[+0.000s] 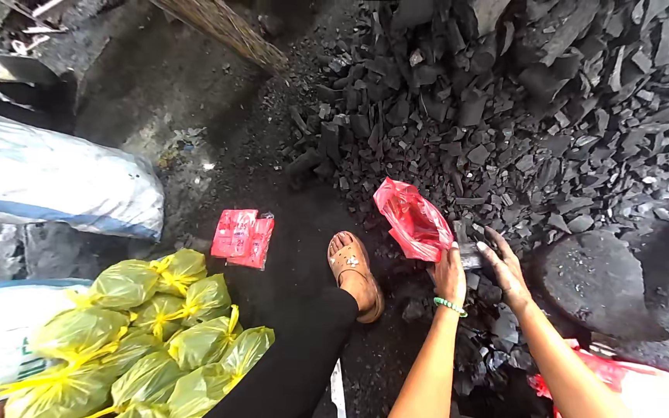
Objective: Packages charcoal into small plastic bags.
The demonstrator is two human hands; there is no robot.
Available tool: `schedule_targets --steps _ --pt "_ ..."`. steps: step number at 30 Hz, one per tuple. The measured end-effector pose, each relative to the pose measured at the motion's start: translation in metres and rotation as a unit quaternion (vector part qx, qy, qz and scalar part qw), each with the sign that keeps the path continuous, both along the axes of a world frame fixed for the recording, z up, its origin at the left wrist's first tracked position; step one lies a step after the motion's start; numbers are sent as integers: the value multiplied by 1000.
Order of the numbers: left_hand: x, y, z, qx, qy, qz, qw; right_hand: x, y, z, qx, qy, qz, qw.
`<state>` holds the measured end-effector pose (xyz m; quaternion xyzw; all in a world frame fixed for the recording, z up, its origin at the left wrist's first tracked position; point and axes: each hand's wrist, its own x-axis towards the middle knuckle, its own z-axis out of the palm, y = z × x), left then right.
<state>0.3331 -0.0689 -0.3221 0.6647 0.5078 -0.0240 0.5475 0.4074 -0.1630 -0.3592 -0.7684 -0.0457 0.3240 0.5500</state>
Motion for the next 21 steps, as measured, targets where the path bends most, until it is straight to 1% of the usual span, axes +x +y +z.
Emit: schedule_targets --steps 3,5,7,8,10,11,12,13,14,15,16,18,19,20,21 --pt "7 -9 14 13 -6 -27 1000 6 -13 -4 100 42 -45 993" --pt "11 -14 30 30 10 -75 997 10 -20 -10 155 74 -64 983" --pt "18 -19 48 42 3 -134 990 11 -23 -4 212 120 -102 965" --pt "22 -20 55 34 -23 -167 985 12 -24 -5 239 135 -135 952" --pt "29 -18 63 0 -121 -204 971 7 -32 -12 273 158 -194 929" --pt "31 -13 67 -41 -159 -214 963 0 -38 -16 283 167 -205 922" --pt "30 -7 71 -70 -178 -215 958 -8 -41 -10 284 176 -219 917" --pt "28 1 72 -77 -179 -198 961 -16 -43 0 294 213 -232 903" --pt "24 10 73 -77 -166 -164 969 -22 -43 3 323 246 -246 880" --pt "21 22 73 -76 -144 -127 978 -25 -44 -4 342 267 -262 862" --pt "20 34 70 -79 -122 -84 986 -28 -48 -13 323 267 -275 865" --pt "19 56 58 -55 -61 -38 996 -35 -53 -21 225 226 -277 906" --pt "17 65 53 -24 -33 -38 998 -37 -53 -18 214 215 -265 915" --pt "15 72 50 25 -5 -55 998 -35 -47 -15 244 216 -265 907" --pt "14 75 50 81 18 -78 994 -30 -40 -13 299 224 -268 888"
